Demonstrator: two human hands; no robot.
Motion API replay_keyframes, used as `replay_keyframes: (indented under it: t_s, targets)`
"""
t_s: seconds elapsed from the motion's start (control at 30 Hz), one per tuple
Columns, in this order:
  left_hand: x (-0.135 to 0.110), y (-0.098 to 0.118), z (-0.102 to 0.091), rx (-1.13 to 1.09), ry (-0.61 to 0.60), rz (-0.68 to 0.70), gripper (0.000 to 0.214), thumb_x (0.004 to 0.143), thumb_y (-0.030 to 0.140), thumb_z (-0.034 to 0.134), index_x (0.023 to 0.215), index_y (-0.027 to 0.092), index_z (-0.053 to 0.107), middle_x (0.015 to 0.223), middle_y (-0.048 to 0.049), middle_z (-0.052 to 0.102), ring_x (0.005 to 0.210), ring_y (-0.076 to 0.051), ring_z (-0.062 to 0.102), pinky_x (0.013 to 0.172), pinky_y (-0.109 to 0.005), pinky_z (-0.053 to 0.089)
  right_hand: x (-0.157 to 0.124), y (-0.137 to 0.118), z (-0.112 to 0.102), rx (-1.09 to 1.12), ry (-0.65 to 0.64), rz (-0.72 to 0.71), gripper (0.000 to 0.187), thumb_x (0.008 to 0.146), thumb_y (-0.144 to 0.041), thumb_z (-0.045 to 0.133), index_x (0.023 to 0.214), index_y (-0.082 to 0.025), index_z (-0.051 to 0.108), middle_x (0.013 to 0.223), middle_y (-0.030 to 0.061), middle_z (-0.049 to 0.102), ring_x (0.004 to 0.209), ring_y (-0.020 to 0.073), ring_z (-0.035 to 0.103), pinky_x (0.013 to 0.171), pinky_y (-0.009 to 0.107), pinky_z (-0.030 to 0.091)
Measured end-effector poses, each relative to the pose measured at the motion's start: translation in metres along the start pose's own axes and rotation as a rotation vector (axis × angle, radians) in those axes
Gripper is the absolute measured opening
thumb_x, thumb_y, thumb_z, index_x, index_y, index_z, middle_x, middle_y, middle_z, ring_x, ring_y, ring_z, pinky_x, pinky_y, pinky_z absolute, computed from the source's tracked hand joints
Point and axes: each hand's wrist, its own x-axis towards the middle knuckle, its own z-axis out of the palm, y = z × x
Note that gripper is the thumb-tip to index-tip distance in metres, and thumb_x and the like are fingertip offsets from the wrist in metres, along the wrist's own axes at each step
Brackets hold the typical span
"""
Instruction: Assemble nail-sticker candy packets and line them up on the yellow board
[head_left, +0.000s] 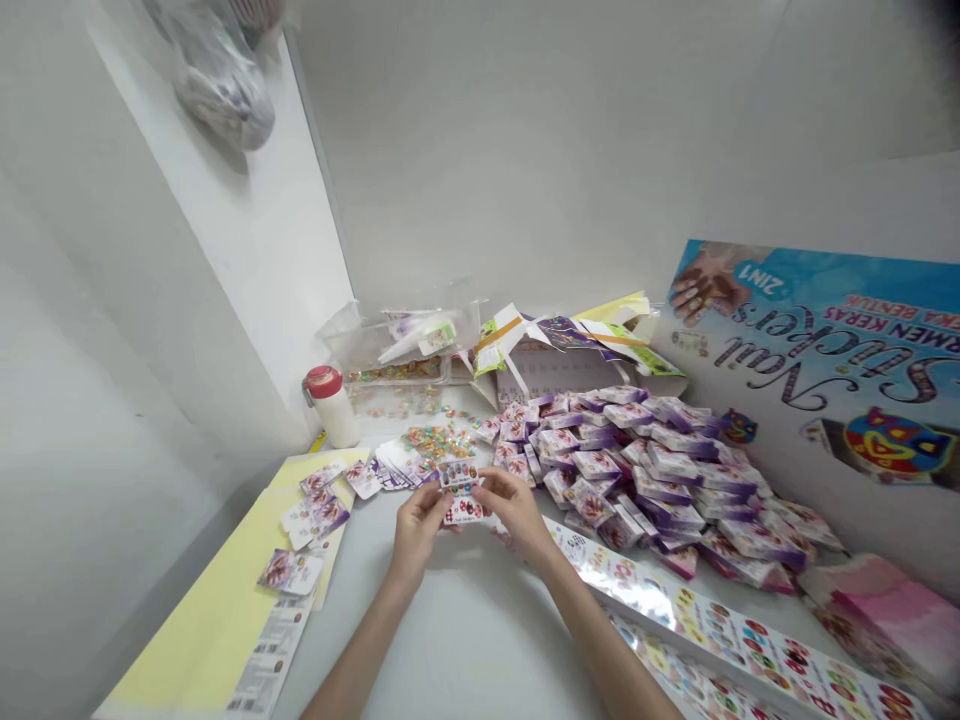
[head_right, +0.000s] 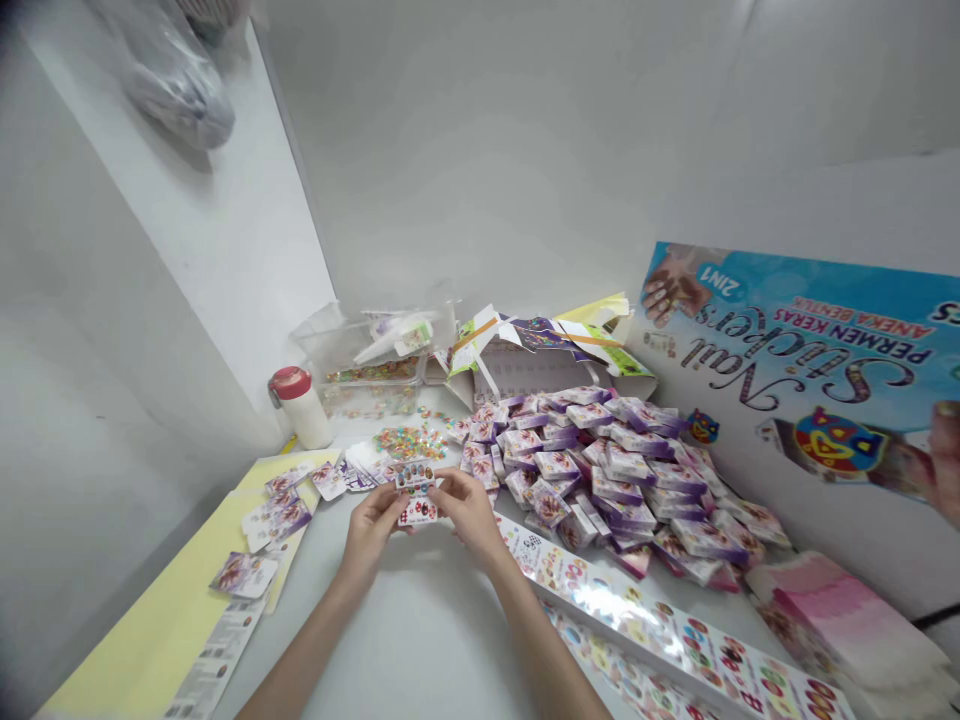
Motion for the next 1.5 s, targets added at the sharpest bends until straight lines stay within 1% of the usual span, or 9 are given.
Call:
replay_keyframes:
  t_s: [0.23,0.4,0.5,0.73,0.9,1.03,1.13,1.33,1.5]
  targets:
    - [0.001,-0.003,0.0,-0.05,0.018,-0.029,0.032,0.061,0.036,0.076,0.084,0.015,0.069,0.072,-0.0018,0.067,0.062,-0.015,0.06,0.045,-0.022,0.053,-0.004,-0.014,0.003,-0.011,-0.015,0.025,0.022,0.068,-0.039,0.067,0.076,-0.018,0.064,0.063,-0.0015,0.055,0.057,0.013,0.049,0.053,0.024,0.039]
    - [0.0,-0.004,0.001,-0.119,0.018,-0.09,0.049,0.061,0.037,0.076,0.104,0.017,0.062,0.074,-0.0016,0.067,0.062,-0.015,0.062,0.045,-0.022,0.053,-0.003,-0.006,0.0,0.007,0.002,0.041,0.029,0.068,-0.042,0.069,0.083,-0.018,0.06,0.059,-0.0038,0.052,0.055,0.0124,0.049,0.054,0.025,0.039]
    - [0.001,-0.003,-0.001,-0.121,0.0,-0.081,0.048,0.063,0.038,0.074,0.104,0.015,0.062,0.079,-0.0029,0.067,0.063,-0.015,0.063,0.046,-0.023,0.053,-0.002,-0.001,-0.001,0.011,0.018,0.061,0.035,0.068,-0.043,0.07,0.087,-0.018,0.057,0.059,-0.0044,0.052,0.053,0.012,0.049,0.054,0.025,0.038]
    - [-0.001,0.001,-0.002,-0.105,-0.138,-0.073,0.07,0.068,0.034,0.073,0.13,0.021,0.044,0.084,-0.002,0.064,0.062,-0.015,0.065,0.051,-0.026,0.055,-0.002,-0.004,-0.001,0.009,0.048,-0.021,0.039,0.073,-0.045,0.066,0.099,-0.019,0.056,0.058,-0.0055,0.051,0.053,0.0123,0.049,0.055,0.026,0.039]
    - [0.001,-0.002,-0.001,-0.088,-0.074,-0.053,0.053,0.064,0.036,0.075,0.111,0.019,0.057,0.078,0.0005,0.062,0.057,-0.014,0.064,0.049,-0.026,0.055,-0.003,-0.007,-0.001,-0.088,0.1,-0.058,0.032,0.075,-0.047,0.063,0.091,-0.019,0.061,0.072,0.0006,0.057,0.058,0.0134,0.051,0.054,0.025,0.04]
    - [0.002,-0.002,-0.002,-0.097,0.011,-0.082,0.037,0.062,0.035,0.076,0.092,0.015,0.064,0.077,-0.0006,0.064,0.055,-0.013,0.063,0.05,-0.025,0.054,-0.003,-0.01,-0.001,-0.156,0.059,-0.079,0.028,0.077,-0.047,0.06,0.083,-0.019,0.062,0.075,0.0009,0.056,0.059,0.013,0.05,0.055,0.024,0.04]
    - [0.002,-0.001,-0.003,-0.148,0.05,-0.098,0.036,0.065,0.04,0.072,0.088,0.013,0.067,0.076,-0.004,0.068,0.055,-0.014,0.063,0.05,-0.026,0.053,-0.005,-0.014,-0.001,-0.137,0.007,-0.107,0.024,0.077,-0.043,0.06,0.082,-0.02,0.064,0.089,0.0036,0.055,0.075,0.0157,0.055,0.064,0.025,0.044]
    - [0.005,0.0,-0.007,-0.168,0.09,-0.09,0.045,0.073,0.045,0.065,0.107,0.016,0.067,0.118,-0.0132,0.065,0.09,-0.024,0.067,0.067,-0.028,0.053,-0.011,-0.019,-0.005,-0.174,-0.152,-0.122,0.013,0.075,-0.023,0.057,0.076,-0.021,0.069,0.113,0.0057,0.049,0.107,0.0217,0.049,0.079,0.027,0.043]
    - [0.005,-0.002,-0.011,-0.161,0.067,-0.036,0.059,0.069,0.033,0.072,0.125,0.02,0.057,0.121,-0.0101,0.064,0.097,-0.021,0.065,0.075,-0.025,0.052,-0.01,-0.016,-0.002,-0.228,-0.189,-0.098,0.02,0.079,-0.022,0.052,0.079,-0.02,0.072,0.097,0.0048,0.054,0.093,0.019,0.054,0.076,0.028,0.042]
